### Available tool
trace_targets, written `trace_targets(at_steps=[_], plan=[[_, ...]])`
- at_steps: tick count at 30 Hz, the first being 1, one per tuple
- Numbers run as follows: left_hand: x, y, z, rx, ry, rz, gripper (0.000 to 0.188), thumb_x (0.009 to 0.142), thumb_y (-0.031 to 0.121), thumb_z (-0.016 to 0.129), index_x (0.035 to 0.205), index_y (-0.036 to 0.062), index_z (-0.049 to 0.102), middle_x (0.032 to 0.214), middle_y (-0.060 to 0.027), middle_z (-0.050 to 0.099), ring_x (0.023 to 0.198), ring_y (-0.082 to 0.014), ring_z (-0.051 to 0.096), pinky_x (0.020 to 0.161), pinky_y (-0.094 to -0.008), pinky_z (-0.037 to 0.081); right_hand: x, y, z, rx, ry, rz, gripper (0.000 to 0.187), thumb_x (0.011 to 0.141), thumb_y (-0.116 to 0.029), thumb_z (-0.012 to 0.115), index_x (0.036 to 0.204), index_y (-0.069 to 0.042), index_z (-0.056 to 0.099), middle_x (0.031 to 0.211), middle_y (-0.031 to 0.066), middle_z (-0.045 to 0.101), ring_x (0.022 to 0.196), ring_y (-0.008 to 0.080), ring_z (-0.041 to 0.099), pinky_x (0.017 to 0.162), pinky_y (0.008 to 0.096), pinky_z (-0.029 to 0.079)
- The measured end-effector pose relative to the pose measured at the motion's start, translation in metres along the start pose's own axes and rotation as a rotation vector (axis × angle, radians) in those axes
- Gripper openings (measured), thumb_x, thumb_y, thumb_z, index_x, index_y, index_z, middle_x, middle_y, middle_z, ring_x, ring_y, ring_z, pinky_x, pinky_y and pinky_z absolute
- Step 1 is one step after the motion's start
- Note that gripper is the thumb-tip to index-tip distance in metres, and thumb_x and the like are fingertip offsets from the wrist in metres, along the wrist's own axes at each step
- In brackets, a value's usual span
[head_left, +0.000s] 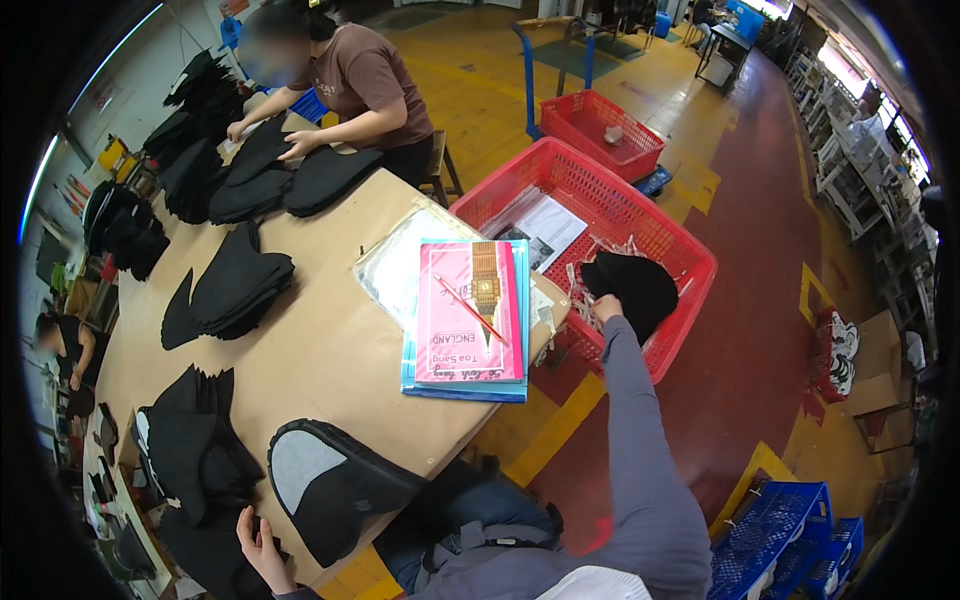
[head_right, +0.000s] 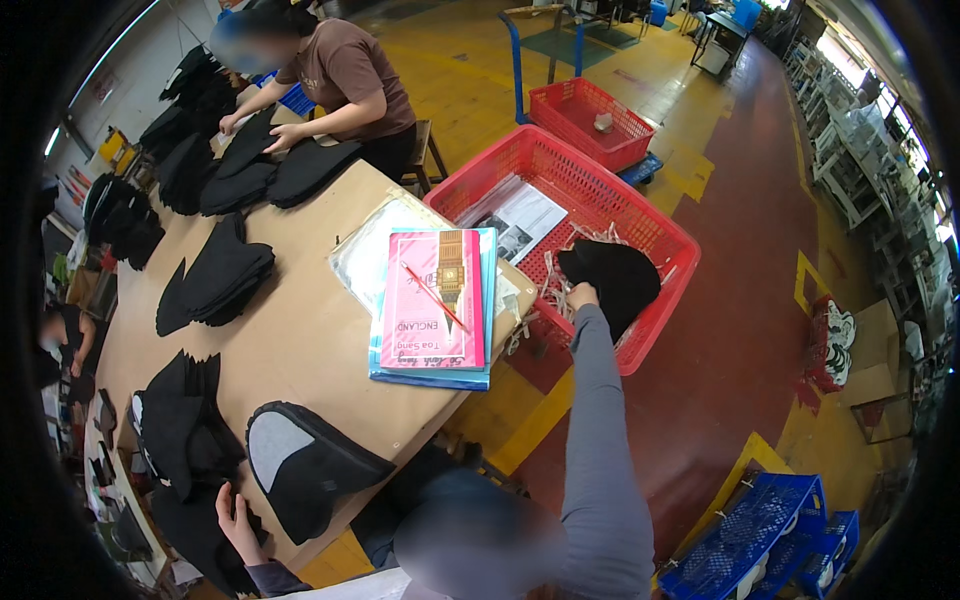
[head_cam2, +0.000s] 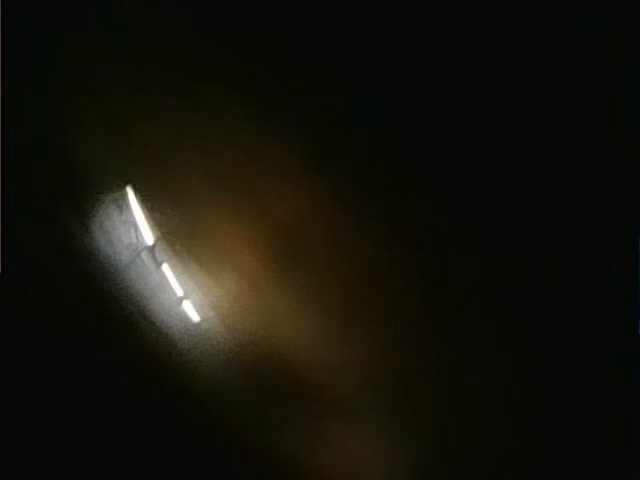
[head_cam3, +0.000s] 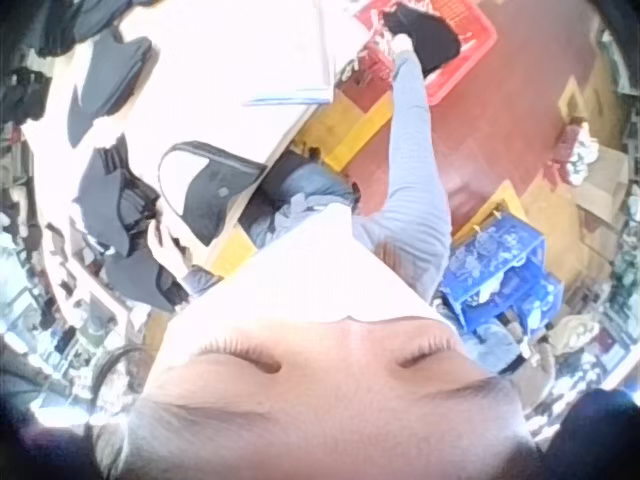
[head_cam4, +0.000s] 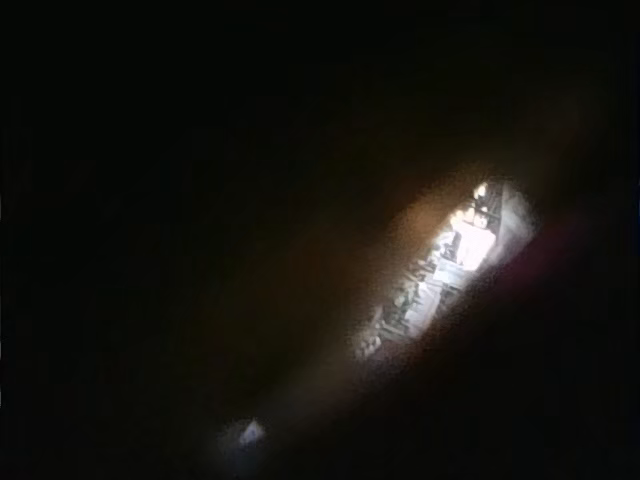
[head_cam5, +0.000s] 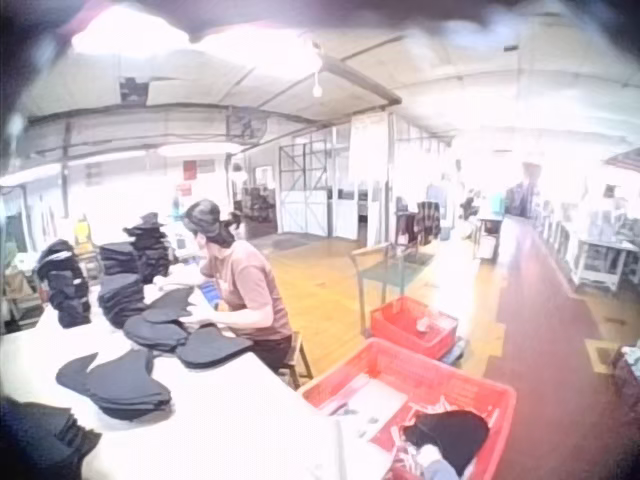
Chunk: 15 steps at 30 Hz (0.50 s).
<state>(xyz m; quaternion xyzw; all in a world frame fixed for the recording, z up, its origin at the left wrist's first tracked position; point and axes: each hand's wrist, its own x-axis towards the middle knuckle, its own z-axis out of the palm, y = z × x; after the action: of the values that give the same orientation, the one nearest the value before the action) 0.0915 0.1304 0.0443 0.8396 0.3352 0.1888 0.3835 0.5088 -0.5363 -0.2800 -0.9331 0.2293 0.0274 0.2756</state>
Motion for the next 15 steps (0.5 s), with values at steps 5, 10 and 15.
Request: trace_targets(at_steps=[5, 10, 15], plan=[[0.009, 0.035, 0.003, -0.11, -0.022, 0.074, 0.029, 0.096, 0.009, 0.056, 0.122, -0.0038, 0.058, 0.119, -0.01, 0.061, 0.108, -0.0161, 0.057, 0.095, -0.0277, 0.042, -0.034, -0.038, -0.073, 0.549, 0.266, -0.19, 0.009, 0.076, 0.0, 0.071, 0.084, 0.0, 0.075, 0.079, 0.01, 0.073, 0.072, 0.0141, 0.068, 0.069, 0.0264, 0.053], [0.001, 0.1, 0.03, -0.32, -0.078, 0.187, 0.023, 0.093, 0.002, 0.054, 0.113, -0.0059, 0.062, 0.109, -0.0092, 0.064, 0.102, -0.0166, 0.059, 0.093, -0.028, 0.044, -0.167, -0.189, -0.174, 0.975, 0.121, -0.662, 0.01, 0.08, 0.008, 0.065, 0.086, 0.004, 0.072, 0.089, 0.0049, 0.067, 0.08, 0.0109, 0.061, 0.071, 0.0232, 0.047], [-0.034, 0.168, 0.112, -0.597, -0.573, 0.167, 0.058, 0.077, -0.007, 0.066, 0.134, -0.0003, 0.052, 0.12, -0.0105, 0.063, 0.098, -0.0155, 0.06, 0.081, -0.0262, 0.049, -0.317, -0.295, -0.173, 0.625, 0.041, -1.512, 0.01, 0.067, -0.001, 0.068, 0.077, -0.004, 0.066, 0.089, 0.0064, 0.067, 0.087, 0.0251, 0.064, 0.077, 0.036, 0.053]])
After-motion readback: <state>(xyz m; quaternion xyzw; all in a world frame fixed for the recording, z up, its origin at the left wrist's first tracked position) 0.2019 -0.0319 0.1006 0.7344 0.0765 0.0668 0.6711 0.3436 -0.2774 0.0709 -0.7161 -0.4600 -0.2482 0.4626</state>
